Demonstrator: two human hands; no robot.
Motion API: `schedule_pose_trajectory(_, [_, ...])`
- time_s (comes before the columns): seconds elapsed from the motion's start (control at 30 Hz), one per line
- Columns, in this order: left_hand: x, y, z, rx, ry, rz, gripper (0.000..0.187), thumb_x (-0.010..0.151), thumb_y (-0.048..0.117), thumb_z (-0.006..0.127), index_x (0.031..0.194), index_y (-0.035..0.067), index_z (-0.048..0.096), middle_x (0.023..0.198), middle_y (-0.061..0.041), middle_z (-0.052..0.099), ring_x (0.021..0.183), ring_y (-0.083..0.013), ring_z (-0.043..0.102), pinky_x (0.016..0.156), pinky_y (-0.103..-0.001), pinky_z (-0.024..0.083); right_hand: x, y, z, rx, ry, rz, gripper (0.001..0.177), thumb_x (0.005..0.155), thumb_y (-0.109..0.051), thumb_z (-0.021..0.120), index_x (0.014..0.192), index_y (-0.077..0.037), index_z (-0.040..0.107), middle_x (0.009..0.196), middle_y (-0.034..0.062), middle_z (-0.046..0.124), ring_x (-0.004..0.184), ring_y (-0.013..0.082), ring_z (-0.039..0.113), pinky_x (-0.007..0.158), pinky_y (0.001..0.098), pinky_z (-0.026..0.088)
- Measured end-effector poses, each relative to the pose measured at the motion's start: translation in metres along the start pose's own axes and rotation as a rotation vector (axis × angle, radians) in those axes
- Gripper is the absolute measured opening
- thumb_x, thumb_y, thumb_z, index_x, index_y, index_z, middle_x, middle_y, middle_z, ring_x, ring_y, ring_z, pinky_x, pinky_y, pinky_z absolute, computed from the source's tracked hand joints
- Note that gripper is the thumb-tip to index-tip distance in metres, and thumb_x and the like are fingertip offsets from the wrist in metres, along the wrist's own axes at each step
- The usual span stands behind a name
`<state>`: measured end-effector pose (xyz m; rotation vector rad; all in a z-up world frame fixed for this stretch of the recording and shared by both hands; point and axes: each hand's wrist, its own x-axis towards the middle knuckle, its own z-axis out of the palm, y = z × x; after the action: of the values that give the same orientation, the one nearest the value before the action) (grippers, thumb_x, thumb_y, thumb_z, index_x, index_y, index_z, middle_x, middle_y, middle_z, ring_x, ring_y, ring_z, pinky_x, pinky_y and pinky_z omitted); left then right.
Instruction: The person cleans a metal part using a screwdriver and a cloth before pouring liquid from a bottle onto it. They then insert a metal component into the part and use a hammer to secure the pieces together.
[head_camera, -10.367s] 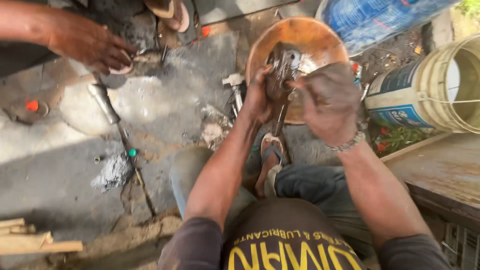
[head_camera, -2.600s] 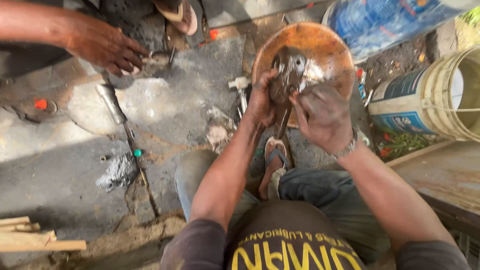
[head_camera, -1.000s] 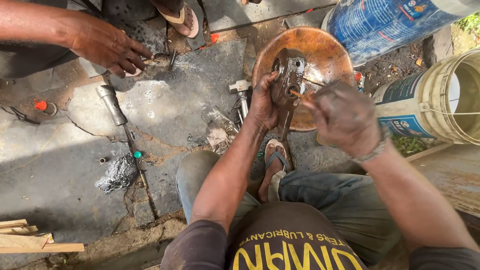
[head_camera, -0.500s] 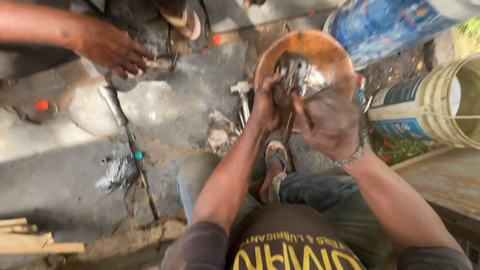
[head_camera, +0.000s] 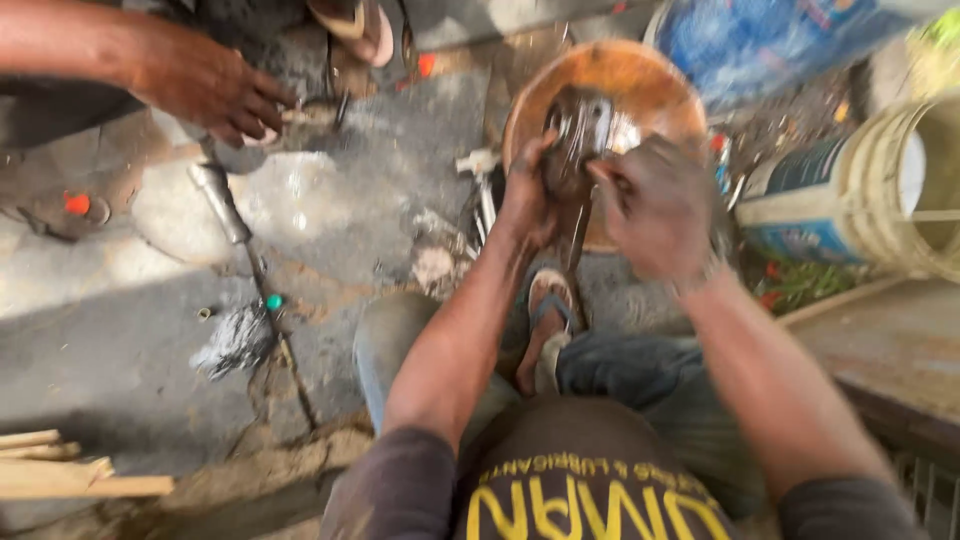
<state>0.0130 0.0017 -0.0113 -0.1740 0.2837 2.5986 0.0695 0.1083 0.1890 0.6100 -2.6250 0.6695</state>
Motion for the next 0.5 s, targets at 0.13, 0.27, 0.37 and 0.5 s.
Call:
schedule_pose_trajectory(0.13, [0.024,0.006,0.016,0.107,-0.003,-0.016,0.041,0.099,0.037,0.067,0.120,0.002,0.065,0.104,-0.011,0.074,0.090,-0.0237,0.070,0.079,-0.039,0.057,-0.029,0.057,-0.005,0.164,0.097,0.237,0.012,0.099,-0.002,0.077,0.095,-0.002,0.066,0.082,0.0097,0.062,0.067,0.0232,0.056,0.062,0.0370,0.044])
schedule_pose_trajectory(0.27, [0.009,-0.001,0.043,0.285,0.214,-0.007,0.049,0.087,0.032,0.076,0.124,0.004,0.060,0.108,-0.014,0.073,0.091,-0.0265,0.072,0.079,-0.044,0.059,-0.088,0.101,-0.013,0.479,0.355,0.443,0.014,0.112,0.007,0.064,0.102,0.000,0.060,0.094,0.0046,0.070,0.074,0.0077,0.065,0.065,0.0236,0.053])
schedule_pose_trajectory(0.37, [0.034,-0.020,0.017,0.847,0.371,0.268,0.064,0.082,0.027,0.084,0.132,0.001,0.056,0.119,-0.018,0.071,0.103,-0.0297,0.072,0.089,-0.046,0.059,-0.130,0.126,0.000,0.717,0.476,0.738,0.007,0.112,0.005,0.062,0.107,0.000,0.063,0.090,0.0041,0.066,0.072,0.0083,0.061,0.065,0.0221,0.049])
schedule_pose_trajectory(0.5, [0.021,-0.015,0.050,1.530,0.462,0.416,0.075,0.077,0.030,0.089,0.138,0.005,0.054,0.126,-0.021,0.070,0.113,-0.0335,0.071,0.098,-0.044,0.057,-0.163,0.128,0.016,0.702,0.502,0.870,0.010,0.109,0.000,0.068,0.099,-0.001,0.063,0.081,0.0030,0.065,0.065,0.0058,0.058,0.059,0.0210,0.048])
